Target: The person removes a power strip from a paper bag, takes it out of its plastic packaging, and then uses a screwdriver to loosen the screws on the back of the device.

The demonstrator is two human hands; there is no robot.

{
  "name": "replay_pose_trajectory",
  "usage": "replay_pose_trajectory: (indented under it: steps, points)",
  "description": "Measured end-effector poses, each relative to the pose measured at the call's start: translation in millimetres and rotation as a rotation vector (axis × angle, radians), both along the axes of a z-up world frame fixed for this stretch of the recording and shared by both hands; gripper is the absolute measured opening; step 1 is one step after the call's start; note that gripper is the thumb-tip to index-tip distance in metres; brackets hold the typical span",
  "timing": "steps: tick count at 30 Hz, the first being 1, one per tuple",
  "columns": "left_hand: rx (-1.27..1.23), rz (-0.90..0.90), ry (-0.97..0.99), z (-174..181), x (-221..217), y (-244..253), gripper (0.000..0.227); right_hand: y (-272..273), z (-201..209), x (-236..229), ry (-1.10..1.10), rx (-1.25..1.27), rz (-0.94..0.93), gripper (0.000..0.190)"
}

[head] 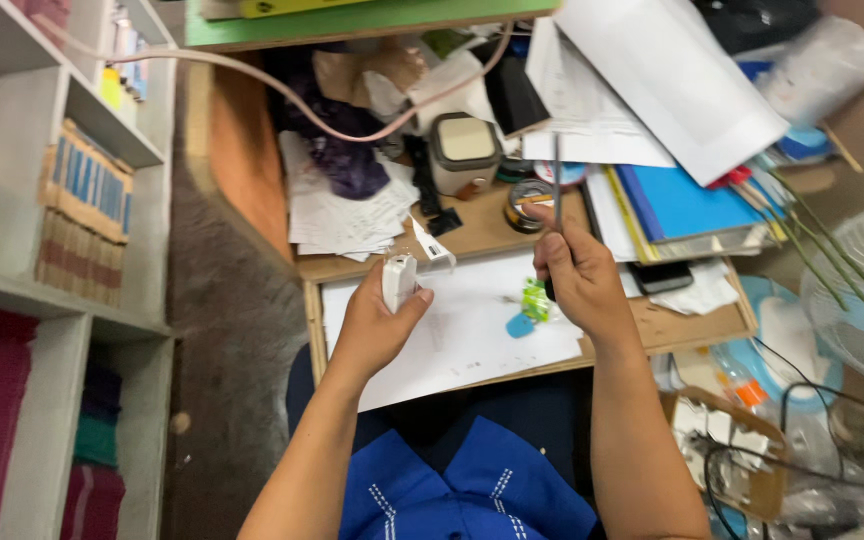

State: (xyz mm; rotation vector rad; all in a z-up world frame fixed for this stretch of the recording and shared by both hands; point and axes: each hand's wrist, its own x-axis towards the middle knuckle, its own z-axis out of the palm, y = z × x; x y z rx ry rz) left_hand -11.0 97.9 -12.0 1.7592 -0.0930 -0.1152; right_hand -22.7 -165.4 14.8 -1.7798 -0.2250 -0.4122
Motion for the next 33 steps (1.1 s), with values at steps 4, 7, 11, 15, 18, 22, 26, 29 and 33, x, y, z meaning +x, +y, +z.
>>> replay_pose_trajectory:
  steps: [4,7,11,15,18,22,26,29,33]
  points:
    - [-0.103,0.061,0.051,-11,0,18,0.028,29,30,0,0.281,-0.417,-0.02,0.06]
    - [-0.097,0.075,0.062,-19,3,34,0.022,51,23,-3,0.35,-0.453,0.07,0.072]
    - [-0.056,0.113,0.106,8,-4,33,0.024,83,23,6,0.393,-0.361,0.091,0.076]
    - [-0.065,0.131,0.092,24,-8,35,0.029,98,-2,23,0.379,-0.315,0.026,0.067]
    - [-0.016,0.108,0.075,5,-5,34,0.035,111,-20,41,0.272,-0.307,-0.008,0.063]
    - [0.069,0.115,0.103,-11,-4,31,0.03,129,-51,78,0.074,-0.444,-0.128,0.073]
    - [-0.062,0.169,0.084,-49,6,30,0.034,148,-72,91,-0.178,-0.456,-0.313,0.065]
    - [-0.153,0.133,0.054,-67,10,35,0.043,147,-47,70,-0.24,-0.422,-0.3,0.057]
    - [-0.112,0.126,0.131,-63,2,41,0.025,113,-14,15,-0.332,-0.349,-0.269,0.023]
